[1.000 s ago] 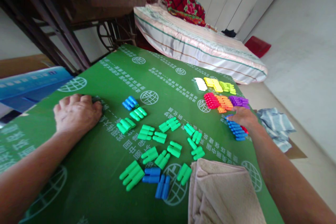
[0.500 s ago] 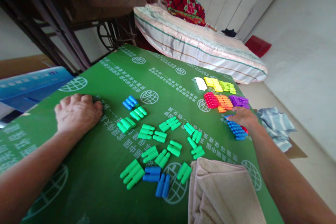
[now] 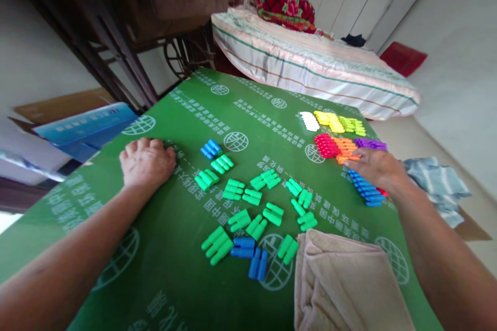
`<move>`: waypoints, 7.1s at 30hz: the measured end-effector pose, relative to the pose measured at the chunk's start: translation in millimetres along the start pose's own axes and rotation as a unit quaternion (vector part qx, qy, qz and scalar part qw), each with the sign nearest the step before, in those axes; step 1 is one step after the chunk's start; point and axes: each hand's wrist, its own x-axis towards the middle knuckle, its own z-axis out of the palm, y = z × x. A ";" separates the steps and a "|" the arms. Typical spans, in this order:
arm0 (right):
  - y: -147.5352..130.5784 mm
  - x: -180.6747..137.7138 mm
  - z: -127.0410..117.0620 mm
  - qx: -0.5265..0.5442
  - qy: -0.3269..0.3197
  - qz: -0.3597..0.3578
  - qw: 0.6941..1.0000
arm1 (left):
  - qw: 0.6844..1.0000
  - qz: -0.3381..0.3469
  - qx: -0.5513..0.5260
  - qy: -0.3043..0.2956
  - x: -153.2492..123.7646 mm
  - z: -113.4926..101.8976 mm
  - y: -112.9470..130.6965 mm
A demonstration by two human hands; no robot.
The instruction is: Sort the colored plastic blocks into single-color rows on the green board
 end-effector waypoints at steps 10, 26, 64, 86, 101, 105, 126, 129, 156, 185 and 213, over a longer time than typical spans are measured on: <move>-123.1 -139.2 -11.8 0.099 -0.121 -0.324 0.933 | 1.000 0.001 0.001 0.012 -5.8 2.8 -1.2; -153.1 -202.2 38.5 0.028 -0.087 -0.423 0.901 | 1.000 -0.002 -0.012 0.013 -5.6 0.6 -2.8; -166.6 -209.4 72.5 0.095 0.122 -0.312 0.937 | 0.998 -0.018 0.030 -0.057 6.2 -14.7 1.7; -157.3 -198.8 43.0 0.168 0.069 -0.364 0.914 | 1.000 -0.004 0.012 0.026 -8.7 4.2 -4.5; -306.1 -29.4 3.4 0.195 -0.080 -0.263 0.941 | 0.998 0.005 0.014 0.062 -13.2 10.9 -12.6; -321.7 -21.1 14.0 0.242 -0.079 -0.253 0.933 | 0.998 0.005 0.012 0.065 -13.8 11.9 -13.0; -72.7 -26.5 75.7 0.343 0.017 0.086 0.935 | 1.000 0.015 -0.015 0.001 -1.9 -3.2 -8.1; -66.8 -36.1 77.8 0.291 -0.001 0.089 0.952 | 1.000 0.007 -0.002 -0.008 -0.8 -5.1 -7.3; -4.7 -36.6 74.4 0.273 0.202 0.012 0.941 | 0.998 0.000 0.023 -0.058 10.0 -10.7 -6.0; 46.0 -15.8 70.9 0.121 0.118 0.145 0.975 | 0.997 -0.016 0.032 -0.069 8.9 -11.8 -2.0; 38.7 -23.7 61.5 0.086 0.099 0.152 0.980 | 0.998 -0.006 0.032 -0.062 10.7 -7.4 -5.8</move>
